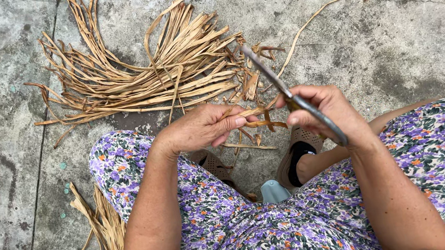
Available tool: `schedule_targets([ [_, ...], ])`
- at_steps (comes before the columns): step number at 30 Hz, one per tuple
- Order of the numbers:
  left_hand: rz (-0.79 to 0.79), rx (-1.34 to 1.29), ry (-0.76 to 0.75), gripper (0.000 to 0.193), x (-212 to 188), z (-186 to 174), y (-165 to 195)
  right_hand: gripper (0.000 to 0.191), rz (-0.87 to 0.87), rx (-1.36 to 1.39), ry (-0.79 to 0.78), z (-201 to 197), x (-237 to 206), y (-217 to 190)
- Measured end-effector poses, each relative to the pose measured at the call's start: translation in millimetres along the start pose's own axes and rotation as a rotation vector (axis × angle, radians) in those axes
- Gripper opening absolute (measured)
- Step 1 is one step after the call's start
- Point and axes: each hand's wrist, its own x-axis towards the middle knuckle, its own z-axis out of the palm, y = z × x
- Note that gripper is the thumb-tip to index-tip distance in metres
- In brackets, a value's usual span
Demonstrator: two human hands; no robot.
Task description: The person sits on a concrete floor and cuts dried palm-like leaves into strips using scissors. They hold bundles of leaves in one hand, trim off sections with the shears, and place the cut strips into piles on the ground beside them.
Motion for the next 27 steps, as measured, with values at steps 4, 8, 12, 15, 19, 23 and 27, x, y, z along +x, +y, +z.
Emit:
schedule_targets([
  [4,-0.018,-0.132,0.231,0.040,8.5,3.7,0.2,0.039,-0.191,0.201,0.100,1.8,-0.6,-5.0],
  [8,0.315,-0.445,0.501,0.027,24.0,6.3,9.3,0.054,-0.385,0.185,0.178,22.4,-0.5,-13.8],
  [12,0.486,-0.761,0.570,0.027,46.8,31.8,32.9,0.067,-0.438,0.290,0.065,53.6,-1.2,-16.9],
  [15,0.641,-0.852,0.583,0.029,62.9,45.4,49.9,0.058,-0.497,0.188,0.032,76.9,3.7,-18.3],
  [19,0.721,-0.816,0.658,0.053,57.5,42.5,49.1,0.042,-0.332,0.193,0.144,71.2,2.9,-39.3],
  [23,0.589,-0.509,0.515,0.094,47.5,43.2,22.2,0.036,-0.389,0.424,0.153,45.2,-9.4,-78.2],
  [27,0.238,-0.257,0.344,0.076,75.5,68.7,-7.6,0.027,-0.496,0.500,0.121,17.8,-11.4,-109.1],
])
